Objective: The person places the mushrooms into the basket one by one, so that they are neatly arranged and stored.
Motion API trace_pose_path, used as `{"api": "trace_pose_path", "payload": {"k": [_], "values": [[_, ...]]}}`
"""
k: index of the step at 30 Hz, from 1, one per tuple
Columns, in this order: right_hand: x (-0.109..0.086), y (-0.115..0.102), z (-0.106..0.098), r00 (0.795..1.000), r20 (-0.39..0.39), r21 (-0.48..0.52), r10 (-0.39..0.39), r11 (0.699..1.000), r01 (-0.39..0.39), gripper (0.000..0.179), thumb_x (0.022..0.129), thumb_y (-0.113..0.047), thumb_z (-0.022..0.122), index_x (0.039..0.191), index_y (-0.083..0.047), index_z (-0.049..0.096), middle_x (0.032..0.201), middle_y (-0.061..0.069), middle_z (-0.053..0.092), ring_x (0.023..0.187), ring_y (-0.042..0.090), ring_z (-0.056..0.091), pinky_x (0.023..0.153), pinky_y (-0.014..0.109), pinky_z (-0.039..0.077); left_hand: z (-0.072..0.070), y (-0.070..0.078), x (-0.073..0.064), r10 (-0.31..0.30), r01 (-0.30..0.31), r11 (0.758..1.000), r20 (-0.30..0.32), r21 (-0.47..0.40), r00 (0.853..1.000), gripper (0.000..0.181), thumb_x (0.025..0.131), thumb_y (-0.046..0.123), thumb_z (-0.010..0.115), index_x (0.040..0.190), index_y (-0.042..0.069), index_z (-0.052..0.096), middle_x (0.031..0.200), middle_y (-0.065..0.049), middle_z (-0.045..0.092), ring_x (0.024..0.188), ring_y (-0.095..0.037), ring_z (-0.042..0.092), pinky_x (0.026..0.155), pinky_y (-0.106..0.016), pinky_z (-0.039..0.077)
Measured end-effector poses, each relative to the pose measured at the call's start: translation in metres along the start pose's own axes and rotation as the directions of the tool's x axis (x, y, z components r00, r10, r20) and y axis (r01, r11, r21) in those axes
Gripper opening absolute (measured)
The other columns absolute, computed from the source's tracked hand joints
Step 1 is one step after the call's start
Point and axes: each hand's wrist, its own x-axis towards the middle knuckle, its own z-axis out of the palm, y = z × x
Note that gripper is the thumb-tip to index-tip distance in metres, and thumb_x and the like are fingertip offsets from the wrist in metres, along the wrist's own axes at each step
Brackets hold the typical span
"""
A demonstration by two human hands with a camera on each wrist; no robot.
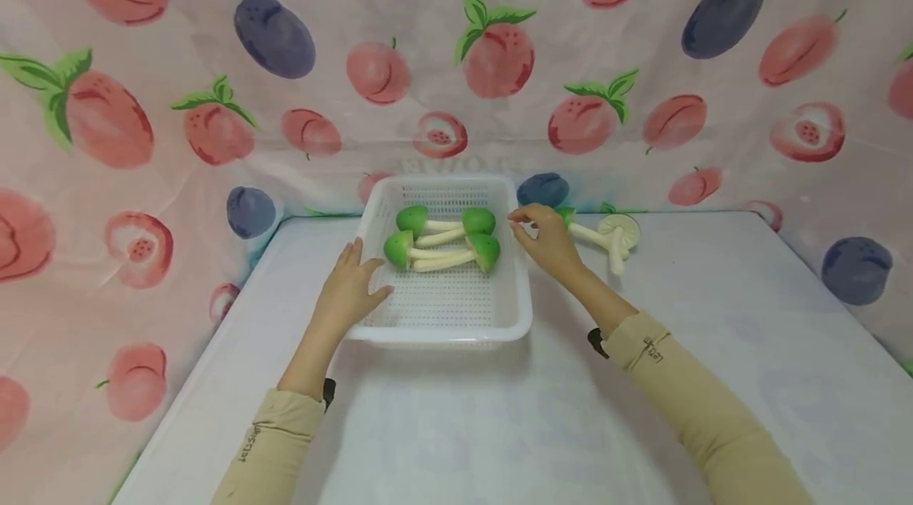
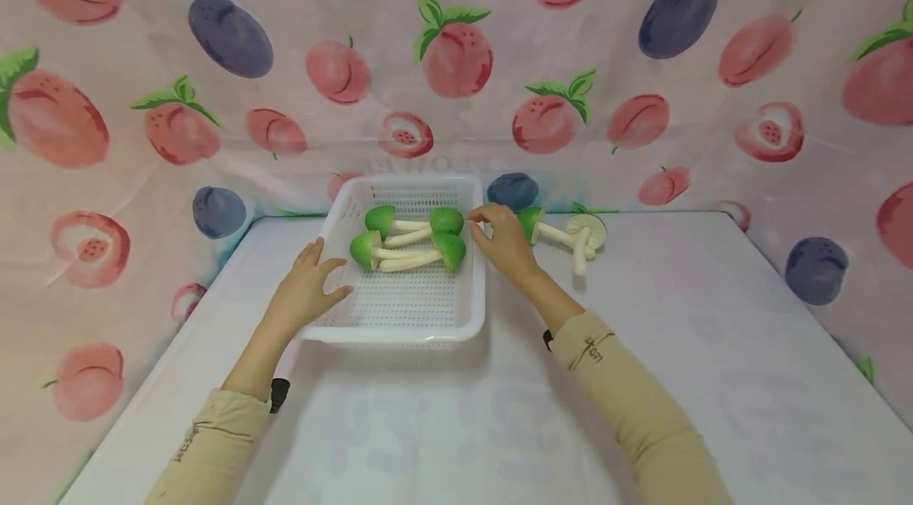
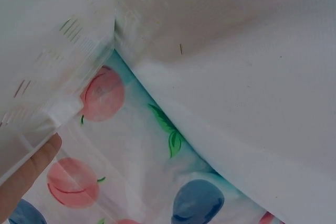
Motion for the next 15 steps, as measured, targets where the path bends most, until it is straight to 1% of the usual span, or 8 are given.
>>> {"api": "trace_pose_path", "payload": {"k": [7, 10, 15], "values": [[-0.006, 0.017, -0.016, 0.999, -0.019, -0.001, 0.030, 1.000, -0.030, 0.018, 0.091, -0.007, 0.059, 0.104, 0.004, 0.065, 0.103, 0.021, 0.065, 0.096, 0.034, 0.061, 0.083, 0.048, 0.052, 0.001, 0.000, 0.001, -0.002, 0.003, 1.000, 0.010, -0.004, 1.000, 0.052, 0.085, 0.029, 0.068, 0.126, 0.000, 0.057, 0.149, -0.034, 0.022, 0.139, -0.048, 0.020, 0.104, -0.062, 0.034], [-0.009, 0.025, -0.021, 0.998, -0.008, -0.011, 0.055, 0.998, -0.056, 0.019, 0.091, -0.008, 0.059, 0.105, 0.004, 0.065, 0.103, 0.021, 0.066, 0.097, 0.033, 0.062, 0.083, 0.047, 0.053, 0.000, 0.000, 0.001, -0.002, 0.002, 1.000, 0.016, -0.005, 1.000, 0.052, 0.085, 0.030, 0.068, 0.126, 0.000, 0.057, 0.149, -0.034, 0.022, 0.139, -0.049, 0.020, 0.105, -0.062, 0.033], [-0.014, 0.036, -0.034, 0.992, 0.020, -0.012, 0.129, 0.992, -0.128, 0.022, 0.091, -0.010, 0.060, 0.108, 0.003, 0.064, 0.107, 0.021, 0.066, 0.095, 0.032, 0.060, 0.081, 0.046, 0.051, 0.001, -0.001, 0.000, 0.001, -0.001, 1.000, 0.010, -0.006, 1.000, 0.052, 0.085, 0.030, 0.069, 0.126, 0.000, 0.057, 0.149, -0.034, 0.022, 0.139, -0.048, 0.020, 0.104, -0.062, 0.033]]}}
